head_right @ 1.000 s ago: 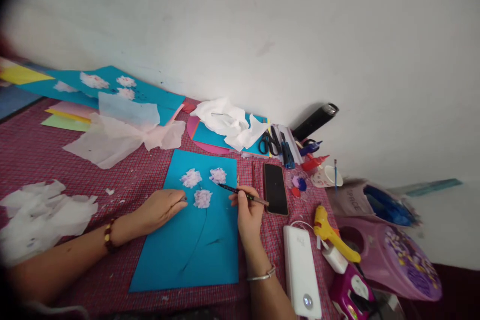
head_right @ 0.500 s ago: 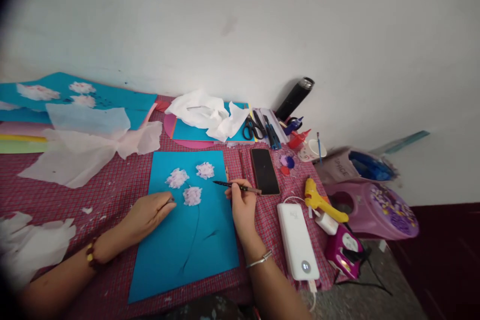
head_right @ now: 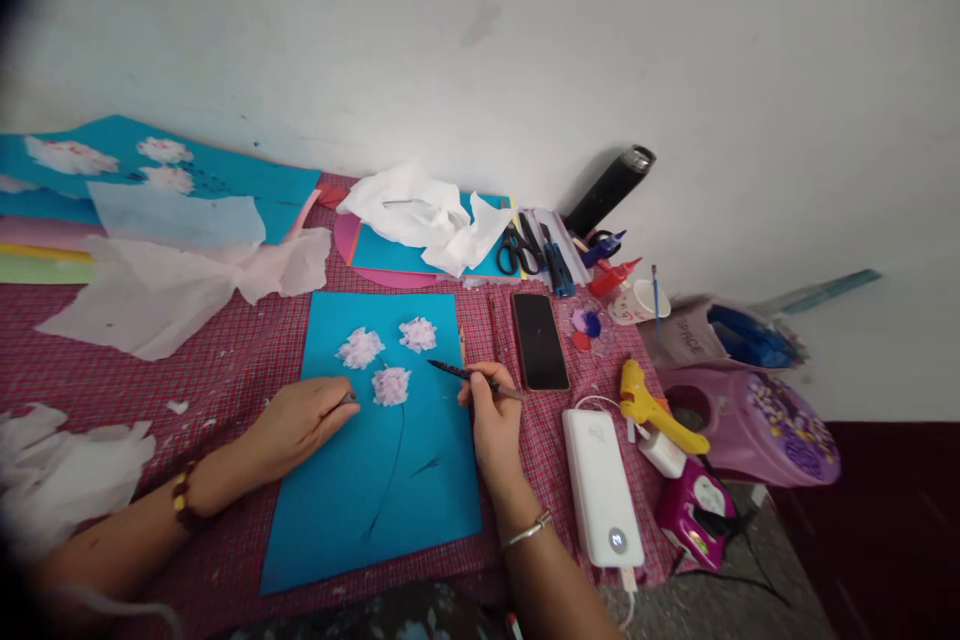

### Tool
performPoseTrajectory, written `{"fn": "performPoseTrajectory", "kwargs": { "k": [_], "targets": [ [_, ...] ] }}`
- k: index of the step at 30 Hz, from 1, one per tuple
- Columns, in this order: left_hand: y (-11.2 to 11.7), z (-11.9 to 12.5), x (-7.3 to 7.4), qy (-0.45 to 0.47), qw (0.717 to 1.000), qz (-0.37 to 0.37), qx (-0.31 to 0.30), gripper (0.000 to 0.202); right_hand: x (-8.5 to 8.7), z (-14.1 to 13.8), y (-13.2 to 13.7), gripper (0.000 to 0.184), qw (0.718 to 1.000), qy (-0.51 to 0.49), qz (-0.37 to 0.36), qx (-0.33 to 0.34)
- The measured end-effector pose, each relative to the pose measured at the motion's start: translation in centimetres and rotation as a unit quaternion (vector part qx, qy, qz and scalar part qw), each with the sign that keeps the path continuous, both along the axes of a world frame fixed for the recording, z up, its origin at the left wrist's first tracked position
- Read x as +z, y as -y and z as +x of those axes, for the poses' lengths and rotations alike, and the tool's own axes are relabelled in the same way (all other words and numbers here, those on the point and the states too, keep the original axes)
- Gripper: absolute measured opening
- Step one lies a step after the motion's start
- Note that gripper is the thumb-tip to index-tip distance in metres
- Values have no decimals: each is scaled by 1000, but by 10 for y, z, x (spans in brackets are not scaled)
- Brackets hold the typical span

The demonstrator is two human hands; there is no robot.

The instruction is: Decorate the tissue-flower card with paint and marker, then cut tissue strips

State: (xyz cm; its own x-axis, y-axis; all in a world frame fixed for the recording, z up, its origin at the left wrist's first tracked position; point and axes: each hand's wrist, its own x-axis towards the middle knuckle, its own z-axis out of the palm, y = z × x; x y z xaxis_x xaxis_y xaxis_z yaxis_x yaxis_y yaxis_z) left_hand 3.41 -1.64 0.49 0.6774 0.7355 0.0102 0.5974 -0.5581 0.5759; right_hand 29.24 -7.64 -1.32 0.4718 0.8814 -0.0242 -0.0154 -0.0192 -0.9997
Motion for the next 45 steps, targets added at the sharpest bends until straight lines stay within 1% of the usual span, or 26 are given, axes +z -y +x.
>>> {"fn": "performPoseTrajectory", "kwargs": {
  "k": [4, 13, 22, 31, 36, 41, 45],
  "targets": [
    [1, 0, -1, -6, 1000, 5, 2, 44, -1, 1, -4, 16, 1000, -8, 2, 6],
    [1, 0, -3, -4, 999, 35, -8, 48, 3, 1, -5, 17, 1000, -1, 0, 22],
    [1, -1, -3, -9, 999, 29, -9, 47, 3, 1, -7, 18, 999, -15, 4, 31],
    [2, 1, -3, -10, 1000, 27, -5, 47, -1, 3, -6, 17, 999, -25, 7, 40],
    [2, 0, -5, 1, 999, 37, -10, 50, -5, 4, -6, 16, 999, -36, 8, 27],
    [2, 0, -7, 16, 999, 46, -12, 52, -2, 3, -7, 18, 999, -11, 6, 35],
    [2, -1, -6, 10, 999, 41, -7, 51, 0, 2, -9, 16, 999, 6, 9, 32]
  ]
}}
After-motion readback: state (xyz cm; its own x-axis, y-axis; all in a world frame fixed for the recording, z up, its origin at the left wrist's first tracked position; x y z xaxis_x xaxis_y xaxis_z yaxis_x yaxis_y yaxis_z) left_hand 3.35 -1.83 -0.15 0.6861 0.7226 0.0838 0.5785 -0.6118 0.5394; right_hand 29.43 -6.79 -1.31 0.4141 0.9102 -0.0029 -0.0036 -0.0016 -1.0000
